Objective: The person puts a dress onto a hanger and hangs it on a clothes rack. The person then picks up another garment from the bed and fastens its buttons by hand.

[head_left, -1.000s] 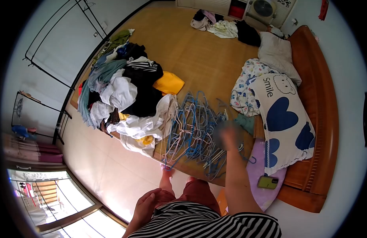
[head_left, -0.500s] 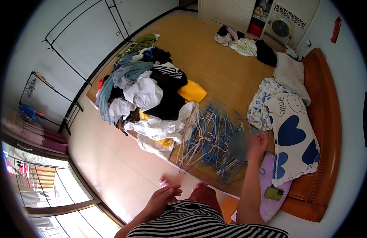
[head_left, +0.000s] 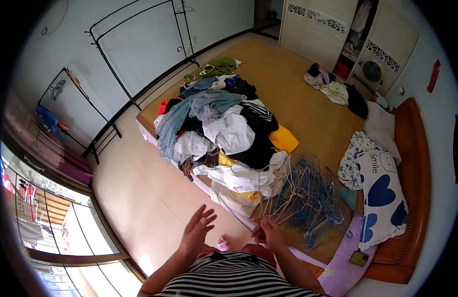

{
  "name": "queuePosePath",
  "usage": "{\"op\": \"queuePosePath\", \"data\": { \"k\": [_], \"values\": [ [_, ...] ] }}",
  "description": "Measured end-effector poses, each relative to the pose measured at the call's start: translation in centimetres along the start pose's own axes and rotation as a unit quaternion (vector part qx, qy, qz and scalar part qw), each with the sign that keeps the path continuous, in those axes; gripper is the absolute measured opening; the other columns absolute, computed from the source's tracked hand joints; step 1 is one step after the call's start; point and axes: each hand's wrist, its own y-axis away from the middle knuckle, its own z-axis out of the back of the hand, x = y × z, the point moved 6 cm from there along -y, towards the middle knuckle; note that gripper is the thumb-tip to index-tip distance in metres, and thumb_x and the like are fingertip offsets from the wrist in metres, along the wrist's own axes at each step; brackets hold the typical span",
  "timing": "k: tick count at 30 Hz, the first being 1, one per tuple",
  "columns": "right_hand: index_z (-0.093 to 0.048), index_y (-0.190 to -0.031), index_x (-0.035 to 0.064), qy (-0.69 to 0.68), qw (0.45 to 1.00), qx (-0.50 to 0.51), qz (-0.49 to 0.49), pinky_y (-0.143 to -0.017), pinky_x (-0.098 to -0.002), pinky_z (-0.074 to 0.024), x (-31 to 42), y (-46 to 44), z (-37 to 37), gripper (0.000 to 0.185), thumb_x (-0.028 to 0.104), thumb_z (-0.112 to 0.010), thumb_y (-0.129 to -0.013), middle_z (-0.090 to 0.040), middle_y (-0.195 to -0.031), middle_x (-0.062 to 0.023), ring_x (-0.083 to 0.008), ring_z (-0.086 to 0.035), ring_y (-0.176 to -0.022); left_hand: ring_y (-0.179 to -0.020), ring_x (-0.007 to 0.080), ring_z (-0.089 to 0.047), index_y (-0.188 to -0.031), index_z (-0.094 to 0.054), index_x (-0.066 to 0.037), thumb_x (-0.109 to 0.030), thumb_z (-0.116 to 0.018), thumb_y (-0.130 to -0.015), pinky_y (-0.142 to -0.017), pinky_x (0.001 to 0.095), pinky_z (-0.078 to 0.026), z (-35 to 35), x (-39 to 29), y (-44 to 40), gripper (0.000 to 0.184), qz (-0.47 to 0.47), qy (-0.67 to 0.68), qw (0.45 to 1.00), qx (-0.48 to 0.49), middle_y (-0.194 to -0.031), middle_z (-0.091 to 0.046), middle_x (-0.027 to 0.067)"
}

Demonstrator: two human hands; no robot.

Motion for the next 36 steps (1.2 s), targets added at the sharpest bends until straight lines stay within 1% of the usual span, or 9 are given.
{"op": "queuePosePath", "data": {
  "k": [2, 7, 9, 11, 17, 19, 24, 31, 36],
  "values": [
    [-0.053, -0.116, 0.003, 0.033, 0.998, 0.05, -0.01, -0.051, -0.0245, -0.0455, -1.3, -0.9, -3.8, 0.03, 0.026, -0.042, -0.1, -0.062, -0.075, -0.01, -0.0133, -0.054, -0.054, -0.132, 0.0297, -0.034, -0.148, -0.011, -0.009, -0.047, -0.051, -0.092, -0.103, 0.0407, -0.029, 4.1, -3.5, -0.8, 0.078, -0.1, 0.046, 0.994, -0.02, -0.145, -0.032, 0.0163],
    [-0.052, -0.122, 0.0031, 0.151, 0.968, 0.192, -0.06, -0.06, -0.0237, -0.049, -3.9, -3.2, -9.3, 0.03, 0.021, -0.039, -0.101, -0.062, -0.08, -0.0075, -0.0113, -0.059, -0.071, -0.127, 0.0253, -0.039, -0.145, -0.025, -0.021, -0.048, -0.044, -0.095, -0.103, 0.0413, -0.031, 12.5, -10.1, -1.8, 0.06, -0.187, 0.225, 0.95, -0.108, -0.138, -0.043, 0.0092],
    [-0.049, -0.128, 0.0031, 0.182, 0.956, 0.22, -0.068, -0.062, -0.0236, -0.0499, -4.9, -4.4, -9.9, 0.033, 0.02, -0.041, -0.1, -0.063, -0.087, -0.0074, -0.0102, -0.06, -0.075, -0.099, 0.0178, -0.055, -0.117, -0.052, -0.017, -0.045, -0.041, -0.097, -0.088, 0.0389, -0.043, 15.2, -11.1, -2.1, 0.036, -0.202, 0.326, 0.916, -0.117, -0.099, -0.062, 0.0007],
    [-0.046, -0.132, 0.004, 0.308, 0.889, 0.337, -0.032, -0.068, -0.0215, -0.0498, -5.8, -6.0, -10.8, 0.037, 0.021, -0.045, -0.099, -0.064, -0.094, -0.007, -0.0091, -0.06, -0.079, -0.082, 0.0164, -0.057, -0.107, -0.055, -0.016, -0.043, -0.038, -0.098, -0.081, 0.0366, -0.044, 16.3, -10.7, -3.6, 0.033, -0.223, 0.377, 0.896, -0.064, -0.076, -0.061, -0.0014],
    [-0.047, -0.131, 0.0017, 0.292, 0.839, 0.442, -0.123, -0.072, -0.0193, -0.0435, -1.9, -11.3, -16.8, 0.045, 0.024, -0.057, -0.093, -0.062, -0.091, -0.0018, -0.0069, -0.056, -0.08, -0.077, 0.0179, -0.056, -0.105, -0.056, -0.009, -0.044, -0.031, -0.1, -0.075, 0.0331, -0.041, 13.6, -14.0, -8.5, 0.044, -0.237, 0.33, 0.914, -0.009, -0.068, -0.06, 0.0036],
    [-0.052, -0.126, 0.0025, 0.253, 0.855, 0.369, -0.262, -0.073, -0.0198, -0.0381, -0.1, -13.9, -17.8, 0.038, 0.021, -0.056, -0.093, -0.052, -0.085, 0.001, -0.0062, -0.048, -0.085, -0.081, 0.0186, -0.055, -0.109, -0.055, -0.008, -0.047, -0.029, -0.099, -0.078, 0.0333, -0.041, 13.9, -16.1, -10.3, 0.048, -0.25, 0.289, 0.923, -0.043, -0.076, -0.061, 0.0054],
    [-0.054, -0.111, 0.0058, 0.285, 0.874, 0.357, -0.166, -0.071, -0.0226, -0.0369, 3.5, -21.5, -17.2, 0.035, 0.027, -0.066, -0.086, -0.046, -0.092, 0.0017, -0.0074, -0.041, -0.087, -0.097, 0.0217, -0.053, -0.128, -0.046, -0.005, -0.056, -0.024, -0.097, -0.087, 0.0348, -0.04, 14.4, -18.6, -16.8, 0.064, -0.197, 0.268, 0.94, -0.071, -0.112, -0.057, 0.01],
    [-0.056, -0.107, 0.0031, 0.308, 0.936, 0.158, -0.06, -0.068, -0.0199, -0.0421, 7.7, -28.8, -11.2, 0.023, 0.017, -0.06, -0.089, -0.056, -0.085, 0.0016, -0.0057, -0.051, -0.076, -0.102, 0.018, -0.055, -0.13, -0.046, -0.001, -0.027, -0.049, -0.095, -0.086, 0.03, -0.044, 14.5, -10.0, -30.9, 0.043, 0.029, 0.001, 0.993, -0.111, -0.116, -0.057, 0.0079],
    [-0.056, -0.105, 0.0003, 0.187, 0.981, -0.039, -0.021, -0.06, -0.0228, -0.0422, 7.8, -28.0, -4.9, 0.022, 0.015, -0.059, -0.09, -0.056, -0.078, -0.0015, -0.0075, -0.05, -0.066, -0.092, 0.0145, -0.06, -0.118, -0.057, -0.001, -0.017, -0.06, -0.089, -0.079, 0.0272, -0.048, 12.7, -6.3, -41.5, 0.034, -0.072, -0.261, 0.96, -0.075, -0.111, -0.062, 0.0069]
  ]
}}
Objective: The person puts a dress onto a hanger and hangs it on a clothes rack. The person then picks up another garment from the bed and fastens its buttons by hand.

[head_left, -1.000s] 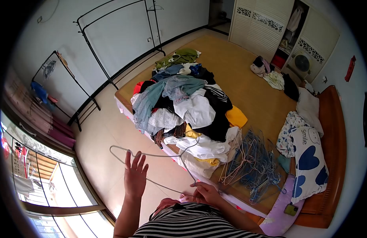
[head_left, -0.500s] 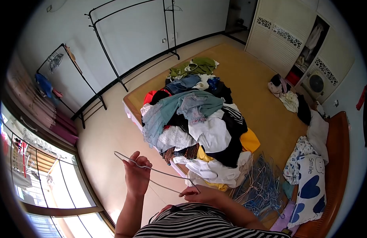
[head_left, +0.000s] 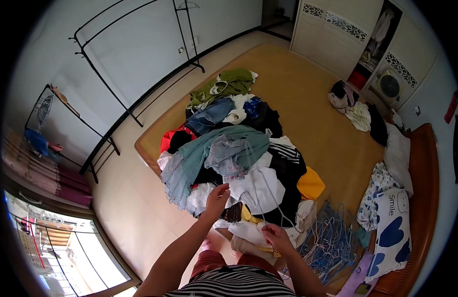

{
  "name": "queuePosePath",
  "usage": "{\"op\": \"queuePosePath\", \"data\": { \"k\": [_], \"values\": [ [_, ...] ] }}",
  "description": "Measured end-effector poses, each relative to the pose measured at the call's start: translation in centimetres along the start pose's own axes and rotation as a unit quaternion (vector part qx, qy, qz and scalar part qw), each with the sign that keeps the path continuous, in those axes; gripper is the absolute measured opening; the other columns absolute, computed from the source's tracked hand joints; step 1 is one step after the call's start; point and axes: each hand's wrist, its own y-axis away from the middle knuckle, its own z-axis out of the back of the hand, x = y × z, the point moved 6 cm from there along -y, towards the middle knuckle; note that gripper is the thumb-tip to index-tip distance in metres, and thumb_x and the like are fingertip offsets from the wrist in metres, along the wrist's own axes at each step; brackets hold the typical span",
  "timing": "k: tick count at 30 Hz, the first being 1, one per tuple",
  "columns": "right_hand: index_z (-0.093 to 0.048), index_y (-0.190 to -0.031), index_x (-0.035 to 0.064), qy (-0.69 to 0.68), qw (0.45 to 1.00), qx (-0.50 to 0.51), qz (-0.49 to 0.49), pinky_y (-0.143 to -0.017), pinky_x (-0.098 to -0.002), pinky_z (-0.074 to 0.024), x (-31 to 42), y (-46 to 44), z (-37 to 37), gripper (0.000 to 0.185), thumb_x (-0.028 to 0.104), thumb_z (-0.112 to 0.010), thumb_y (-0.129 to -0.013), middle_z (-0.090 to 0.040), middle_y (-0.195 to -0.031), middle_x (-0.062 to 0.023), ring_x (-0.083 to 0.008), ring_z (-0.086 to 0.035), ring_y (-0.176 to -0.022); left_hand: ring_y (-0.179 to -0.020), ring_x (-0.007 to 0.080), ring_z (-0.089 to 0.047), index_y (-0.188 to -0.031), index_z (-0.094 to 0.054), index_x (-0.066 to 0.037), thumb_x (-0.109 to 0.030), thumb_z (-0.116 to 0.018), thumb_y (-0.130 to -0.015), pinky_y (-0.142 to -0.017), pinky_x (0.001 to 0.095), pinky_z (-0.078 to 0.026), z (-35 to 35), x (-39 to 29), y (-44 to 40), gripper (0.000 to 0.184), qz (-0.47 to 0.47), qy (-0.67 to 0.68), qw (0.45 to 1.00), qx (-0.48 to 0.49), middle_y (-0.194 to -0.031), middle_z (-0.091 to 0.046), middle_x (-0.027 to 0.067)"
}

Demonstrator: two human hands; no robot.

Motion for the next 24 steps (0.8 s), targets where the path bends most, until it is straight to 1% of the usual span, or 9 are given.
{"op": "queuePosePath", "data": {
  "k": [3, 4, 8, 9, 12, 14, 17, 21, 24],
  "values": [
    [-0.055, -0.105, 0.0001, -0.072, 0.986, -0.148, -0.008, -0.055, -0.0241, -0.0414, -2.7, 3.5, 3.1, 0.021, 0.013, -0.059, -0.089, -0.055, -0.073, -0.0018, -0.0086, -0.049, -0.06, -0.109, 0.0295, -0.051, -0.129, -0.048, -0.007, -0.016, -0.065, -0.08, -0.092, 0.0374, -0.042, -3.1, -1.9, -4.4, 0.053, -0.204, -0.222, 0.953, -0.028, -0.125, -0.048, 0.0156],
    [-0.055, -0.105, 0.0001, -0.074, 0.985, -0.157, -0.003, -0.055, -0.0241, -0.0414, -2.8, 4.7, 2.9, 0.021, 0.013, -0.059, -0.089, -0.055, -0.073, -0.0018, -0.0086, -0.049, -0.06, -0.12, 0.0346, -0.039, -0.135, -0.041, -0.013, -0.018, -0.068, -0.074, -0.098, 0.0445, -0.034, -3.6, -1.7, -5.3, 0.066, -0.206, -0.323, 0.922, -0.053, -0.133, -0.037, 0.0161],
    [-0.056, -0.102, 0.0009, -0.136, 0.956, -0.261, 0.004, -0.05, -0.0243, -0.04, -4.2, 8.6, 2.6, 0.019, 0.012, -0.059, -0.087, -0.054, -0.07, -0.0021, -0.0101, -0.05, -0.056, -0.126, 0.0322, -0.032, -0.138, -0.041, -0.024, -0.024, -0.068, -0.073, -0.099, 0.047, -0.029, -2.6, 0.5, -9.3, 0.07, -0.111, -0.511, 0.852, -0.005, -0.137, -0.033, 0.0108],
    [-0.056, -0.101, 0.0021, -0.146, 0.948, -0.284, -0.003, -0.049, -0.0244, -0.0401, -4.8, 9.3, 2.4, 0.016, 0.011, -0.058, -0.087, -0.054, -0.071, -0.002, -0.011, -0.051, -0.055, -0.12, 0.0306, -0.04, -0.126, -0.054, -0.022, -0.024, -0.063, -0.076, -0.093, 0.0463, -0.036, -1.8, 0.6, -10.0, 0.051, -0.149, -0.522, 0.839, -0.021, -0.13, -0.042, 0.0108],
    [-0.057, -0.1, 0.0021, -0.145, 0.945, -0.294, -0.01, -0.05, -0.024, -0.0419, -4.8, 9.6, 0.5, 0.018, 0.013, -0.06, -0.086, -0.056, -0.072, -0.003, -0.0111, -0.053, -0.056, -0.1, 0.0275, -0.057, -0.105, -0.065, -0.013, -0.024, -0.057, -0.083, -0.08, 0.0411, -0.045, 1.3, 1.0, -14.1, 0.025, -0.09, -0.469, 0.879, 0.02, -0.107, -0.06, 0.0115],
    [-0.057, -0.101, 0.0018, -0.146, 0.948, -0.281, -0.018, -0.05, -0.023, -0.043, -5.3, 8.9, -0.5, 0.019, 0.013, -0.06, -0.086, -0.058, -0.073, -0.0031, -0.0103, -0.054, -0.057, -0.074, 0.022, -0.064, -0.088, -0.065, -0.005, -0.025, -0.052, -0.089, -0.068, 0.0346, -0.049, 3.2, 2.4, -16.5, 0.023, -0.028, -0.113, 0.991, 0.07, -0.079, -0.066, 0.0096],
    [-0.057, -0.102, 0.0012, -0.098, 0.967, -0.233, -0.004, -0.051, -0.022, -0.0427, -2.1, 6.9, -2.8, 0.019, 0.013, -0.06, -0.087, -0.057, -0.072, -0.0024, -0.0097, -0.054, -0.058, -0.066, 0.0179, -0.064, -0.086, -0.063, -0.002, -0.028, -0.052, -0.091, -0.066, 0.0294, -0.048, 5.6, -2.7, -15.7, 0.029, -0.034, 0.025, 0.996, 0.075, -0.074, -0.067, 0.0079],
    [-0.056, -0.102, 0.0007, -0.076, 0.981, -0.17, 0.046, -0.052, -0.0204, -0.0414, 1.4, 3.5, -5.0, 0.018, 0.011, -0.058, -0.088, -0.062, -0.079, -0.0048, -0.0094, -0.056, -0.061, -0.073, 0.0151, -0.064, -0.09, -0.063, -0.002, -0.024, -0.054, -0.089, -0.067, 0.0287, -0.048, 7.0, -6.4, -12.1, 0.024, -0.084, -0.083, 0.989, 0.088, -0.078, -0.068, 0.007],
    [-0.053, -0.105, -0.001, -0.067, 0.987, -0.133, 0.057, -0.057, -0.0214, -0.0444, 2.7, 1.7, -6.5, 0.02, 0.01, -0.057, -0.089, -0.064, -0.085, -0.0082, -0.0104, -0.057, -0.064, -0.077, 0.0185, -0.065, -0.094, -0.064, -0.002, -0.023, -0.057, -0.087, -0.07, 0.0303, -0.049, 5.8, -3.3, -11.3, 0.024, -0.105, -0.104, 0.983, 0.111, -0.08, -0.068, 0.0097]
  ]
}}
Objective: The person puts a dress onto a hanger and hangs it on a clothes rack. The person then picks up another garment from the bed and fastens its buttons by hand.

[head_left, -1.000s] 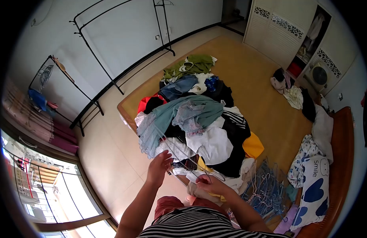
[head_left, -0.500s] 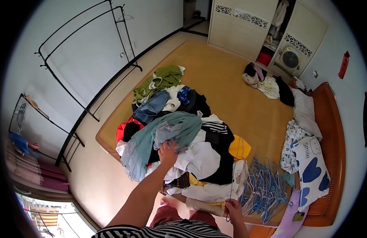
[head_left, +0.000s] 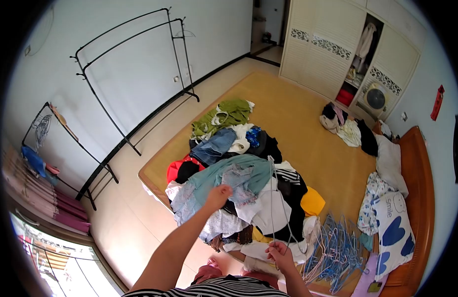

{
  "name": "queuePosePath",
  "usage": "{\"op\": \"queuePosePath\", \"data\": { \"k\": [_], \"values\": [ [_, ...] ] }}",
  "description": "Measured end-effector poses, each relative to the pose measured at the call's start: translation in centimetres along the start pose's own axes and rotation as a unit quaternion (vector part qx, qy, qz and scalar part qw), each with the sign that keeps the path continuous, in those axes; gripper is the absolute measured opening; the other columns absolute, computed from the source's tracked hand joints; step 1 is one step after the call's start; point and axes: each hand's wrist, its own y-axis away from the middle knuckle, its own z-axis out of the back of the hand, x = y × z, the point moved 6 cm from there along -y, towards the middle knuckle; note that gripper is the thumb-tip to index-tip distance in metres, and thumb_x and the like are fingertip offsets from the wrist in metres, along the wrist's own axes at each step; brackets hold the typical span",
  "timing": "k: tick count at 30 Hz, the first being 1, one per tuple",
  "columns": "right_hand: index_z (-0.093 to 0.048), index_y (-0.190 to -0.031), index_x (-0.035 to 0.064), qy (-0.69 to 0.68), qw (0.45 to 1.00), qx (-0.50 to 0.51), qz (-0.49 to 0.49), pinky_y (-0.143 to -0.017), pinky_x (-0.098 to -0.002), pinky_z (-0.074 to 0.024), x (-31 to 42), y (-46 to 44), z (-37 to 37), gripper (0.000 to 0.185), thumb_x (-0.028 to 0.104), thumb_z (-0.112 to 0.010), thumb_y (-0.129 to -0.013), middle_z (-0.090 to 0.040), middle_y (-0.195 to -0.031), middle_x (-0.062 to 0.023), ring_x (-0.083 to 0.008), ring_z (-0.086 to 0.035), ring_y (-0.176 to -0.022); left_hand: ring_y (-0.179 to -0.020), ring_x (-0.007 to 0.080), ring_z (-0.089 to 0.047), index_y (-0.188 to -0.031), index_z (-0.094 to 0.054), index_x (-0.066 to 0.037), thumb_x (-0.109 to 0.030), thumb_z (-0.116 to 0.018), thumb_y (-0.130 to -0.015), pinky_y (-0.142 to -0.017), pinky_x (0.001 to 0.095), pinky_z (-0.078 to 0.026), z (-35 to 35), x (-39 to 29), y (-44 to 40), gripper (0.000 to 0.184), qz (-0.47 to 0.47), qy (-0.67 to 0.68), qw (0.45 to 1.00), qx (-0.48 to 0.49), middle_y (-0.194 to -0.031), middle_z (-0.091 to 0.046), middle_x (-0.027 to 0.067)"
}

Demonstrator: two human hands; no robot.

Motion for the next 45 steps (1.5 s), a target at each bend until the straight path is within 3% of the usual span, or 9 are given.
{"op": "queuePosePath", "data": {
  "k": [10, 13, 17, 20, 22, 26, 28, 38, 45],
  "values": [
    [-0.053, -0.106, -0.0026, 0.019, 0.999, -0.031, -0.011, -0.055, -0.0213, -0.044, -2.8, 2.5, 3.9, 0.021, 0.009, -0.056, -0.089, -0.065, -0.086, -0.011, -0.0123, -0.06, -0.065, -0.117, 0.0373, -0.045, -0.126, -0.049, -0.009, -0.03, -0.072, -0.074, -0.094, 0.0426, -0.042, -8.5, 2.3, 0.4, 0.061, -0.072, -0.218, 0.973, -0.03, -0.125, -0.045, 0.0207],
    [-0.056, -0.116, 0.0037, 0.087, 0.994, -0.072, 0.01, -0.058, -0.0231, -0.0448, -4.6, 3.2, 7.1, 0.03, 0.015, -0.061, -0.089, -0.065, -0.092, -0.0072, -0.0104, -0.057, -0.067, -0.12, 0.0389, -0.041, -0.13, -0.045, -0.013, -0.033, -0.073, -0.071, -0.093, 0.0433, -0.043, -8.7, 0.3, 1.2, 0.068, 0.065, -0.302, 0.951, -0.011, -0.131, -0.037, 0.0208],
    [-0.057, -0.114, 0.0013, 0.052, 0.992, -0.115, 0.023, -0.057, -0.023, -0.0443, -5.0, 3.8, 9.4, 0.028, 0.015, -0.059, -0.09, -0.065, -0.09, -0.0066, -0.0103, -0.056, -0.066, -0.11, 0.0336, -0.051, -0.119, -0.056, -0.012, -0.034, -0.073, -0.072, -0.088, 0.0429, -0.045, -8.3, 0.0, -0.4, 0.055, 0.037, -0.41, 0.905, -0.103, -0.12, -0.049, 0.018],
    [-0.057, -0.114, 0.0008, 0.083, 0.99, -0.109, 0.02, -0.06, -0.024, -0.0461, -3.7, 4.1, 10.0, 0.028, 0.015, -0.058, -0.091, -0.065, -0.091, -0.0068, -0.0114, -0.058, -0.069, -0.089, 0.0282, -0.061, -0.102, -0.064, -0.009, -0.032, -0.07, -0.075, -0.077, 0.0404, -0.049, -7.2, 3.2, -2.6, 0.036, 0.104, -0.316, 0.937, -0.103, -0.095, -0.061, 0.0132],
    [-0.057, -0.115, 0.0007, 0.104, 0.991, -0.081, 0.014, -0.063, -0.025, -0.048, -2.4, 3.5, 9.5, 0.027, 0.016, -0.057, -0.092, -0.066, -0.092, -0.0071, -0.0126, -0.059, -0.071, -0.07, 0.0255, -0.063, -0.088, -0.066, -0.007, -0.028, -0.065, -0.078, -0.067, 0.037, -0.049, -5.1, 3.1, -2.4, 0.024, 0.097, -0.041, 0.973, -0.207, -0.073, -0.062, 0.0098],
    [-0.053, -0.105, -0.0018, 0.039, 0.999, -0.021, -0.015, -0.055, -0.0209, -0.0434, -1.0, 0.2, 8.1, 0.02, 0.01, -0.056, -0.089, -0.064, -0.083, -0.0096, -0.0121, -0.059, -0.064, -0.074, 0.0177, -0.062, -0.093, -0.064, -0.004, -0.022, -0.06, -0.083, -0.062, 0.0308, -0.048, -1.1, 1.2, -0.6, 0.021, 0.142, 0.088, 0.953, -0.254, -0.08, -0.065, 0.0055],
    [-0.053, -0.105, -0.0014, 0.053, 0.998, 0.017, 0.007, -0.055, -0.0209, -0.0428, -0.1, -2.0, 6.9, 0.02, 0.01, -0.056, -0.089, -0.063, -0.082, -0.0089, -0.012, -0.059, -0.063, -0.076, 0.0167, -0.062, -0.093, -0.059, -0.006, -0.022, -0.054, -0.086, -0.066, 0.0328, -0.049, 0.9, -1.1, 0.9, 0.018, 0.123, 0.51, 0.8, -0.291, -0.084, -0.062, 0.0041],
    [-0.052, -0.106, -0.0002, 0.12, 0.961, 0.216, 0.126, -0.064, -0.0224, -0.0476, 3.7, -7.5, -3.5, 0.024, 0.011, -0.063, -0.087, -0.06, -0.084, -0.0054, -0.0087, -0.057, -0.071, -0.103, 0.0231, -0.059, -0.115, -0.052, -0.003, -0.027, -0.046, -0.094, -0.09, 0.0373, -0.048, 13.1, -20.4, 15.3, 0.033, -0.158, 0.462, 0.853, -0.182, -0.11, -0.061, 0.0108],
    [-0.051, -0.111, -0.0015, 0.159, 0.936, 0.249, 0.189, -0.056, -0.0186, -0.0372, 6.6, -2.2, -14.4, 0.038, 0.002, -0.069, -0.078, -0.06, -0.104, -0.0059, -0.0019, -0.043, -0.063, -0.099, 0.023, -0.059, -0.112, -0.051, -0.002, -0.029, -0.046, -0.094, -0.089, 0.0363, -0.048, 14.0, -18.1, 22.1, 0.032, -0.132, 0.473, 0.85, -0.192, -0.106, -0.06, 0.0115]
  ]
}}
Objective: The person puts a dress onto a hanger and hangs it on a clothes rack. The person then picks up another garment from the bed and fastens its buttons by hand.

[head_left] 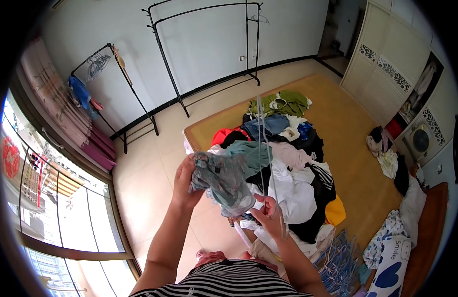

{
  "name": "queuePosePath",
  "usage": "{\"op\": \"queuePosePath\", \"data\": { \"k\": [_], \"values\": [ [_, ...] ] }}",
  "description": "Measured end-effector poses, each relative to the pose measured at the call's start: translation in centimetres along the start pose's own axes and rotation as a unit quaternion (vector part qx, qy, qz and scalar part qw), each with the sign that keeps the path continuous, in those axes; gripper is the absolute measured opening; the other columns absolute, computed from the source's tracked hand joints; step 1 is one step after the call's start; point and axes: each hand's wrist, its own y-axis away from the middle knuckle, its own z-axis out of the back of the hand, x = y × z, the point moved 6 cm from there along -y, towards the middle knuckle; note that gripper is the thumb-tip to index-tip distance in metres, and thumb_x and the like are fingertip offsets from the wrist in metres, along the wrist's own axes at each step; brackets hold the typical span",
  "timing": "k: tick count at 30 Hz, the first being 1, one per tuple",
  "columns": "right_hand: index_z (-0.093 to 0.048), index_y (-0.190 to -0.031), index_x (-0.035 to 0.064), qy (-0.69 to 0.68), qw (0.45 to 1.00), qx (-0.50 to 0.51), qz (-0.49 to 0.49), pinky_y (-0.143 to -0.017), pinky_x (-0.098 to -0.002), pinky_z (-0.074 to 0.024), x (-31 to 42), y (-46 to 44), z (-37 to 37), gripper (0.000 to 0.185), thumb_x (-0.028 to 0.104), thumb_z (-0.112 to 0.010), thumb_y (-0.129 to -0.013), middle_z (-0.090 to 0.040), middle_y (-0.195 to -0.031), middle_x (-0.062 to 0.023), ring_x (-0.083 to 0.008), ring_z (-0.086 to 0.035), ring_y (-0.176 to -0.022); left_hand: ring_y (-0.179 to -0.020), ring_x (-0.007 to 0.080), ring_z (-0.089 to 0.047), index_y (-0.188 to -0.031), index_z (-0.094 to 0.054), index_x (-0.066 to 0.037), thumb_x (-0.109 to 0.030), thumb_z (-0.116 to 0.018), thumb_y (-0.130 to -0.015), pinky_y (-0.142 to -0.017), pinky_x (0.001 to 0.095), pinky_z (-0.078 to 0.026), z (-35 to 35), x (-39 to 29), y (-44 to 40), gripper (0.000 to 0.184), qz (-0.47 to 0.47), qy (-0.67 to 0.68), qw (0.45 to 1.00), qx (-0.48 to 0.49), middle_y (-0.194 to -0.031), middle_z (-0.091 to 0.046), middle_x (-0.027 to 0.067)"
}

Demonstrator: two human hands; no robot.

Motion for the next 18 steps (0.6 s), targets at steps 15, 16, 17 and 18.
{"op": "queuePosePath", "data": {
  "k": [15, 16, 17, 18],
  "values": [
    [-0.05, -0.106, 0.0039, -0.192, 0.946, 0.227, -0.129, -0.068, -0.0247, -0.0455, -0.8, 5.8, -30.7, 0.025, 0.012, -0.063, -0.087, -0.056, -0.091, -0.0018, -0.0087, -0.052, -0.075, -0.096, 0.0205, -0.06, -0.11, -0.055, -0.002, -0.023, -0.05, -0.094, -0.085, 0.0351, -0.05, 20.9, -15.9, 16.7, 0.026, -0.041, 0.001, 0.985, -0.17, -0.102, -0.062, 0.0088],
    [-0.05, -0.108, 0.0034, -0.195, 0.936, 0.255, -0.141, -0.068, -0.0248, -0.0452, -0.5, 6.7, -32.6, 0.026, 0.012, -0.063, -0.087, -0.056, -0.091, -0.0019, -0.0091, -0.052, -0.076, -0.094, 0.0202, -0.061, -0.109, -0.055, -0.002, -0.023, -0.05, -0.094, -0.084, 0.0347, -0.05, 21.5, -17.6, 17.9, 0.026, -0.05, -0.016, 0.982, -0.18, -0.1, -0.062, 0.0086],
    [-0.049, -0.113, 0.0027, -0.202, 0.927, 0.275, -0.152, -0.069, -0.0254, -0.045, 0.1, 7.4, -34.0, 0.03, 0.012, -0.062, -0.088, -0.056, -0.092, -0.0018, -0.0099, -0.053, -0.078, -0.092, 0.0203, -0.061, -0.107, -0.056, -0.003, -0.023, -0.051, -0.094, -0.083, 0.0343, -0.051, 21.7, -19.5, 18.9, 0.025, -0.057, -0.042, 0.98, -0.185, -0.098, -0.062, 0.0085],
    [-0.049, -0.113, 0.0027, -0.203, 0.926, 0.278, -0.156, -0.069, -0.0254, -0.045, 0.4, 7.6, -35.0, 0.03, 0.012, -0.062, -0.088, -0.056, -0.092, -0.0018, -0.0099, -0.053, -0.078, -0.09, 0.0203, -0.062, -0.106, -0.056, -0.004, -0.023, -0.051, -0.094, -0.081, 0.0338, -0.051, 21.7, -21.3, 19.7, 0.023, -0.065, -0.067, 0.977, -0.19, -0.096, -0.063, 0.0084]
  ]
}}
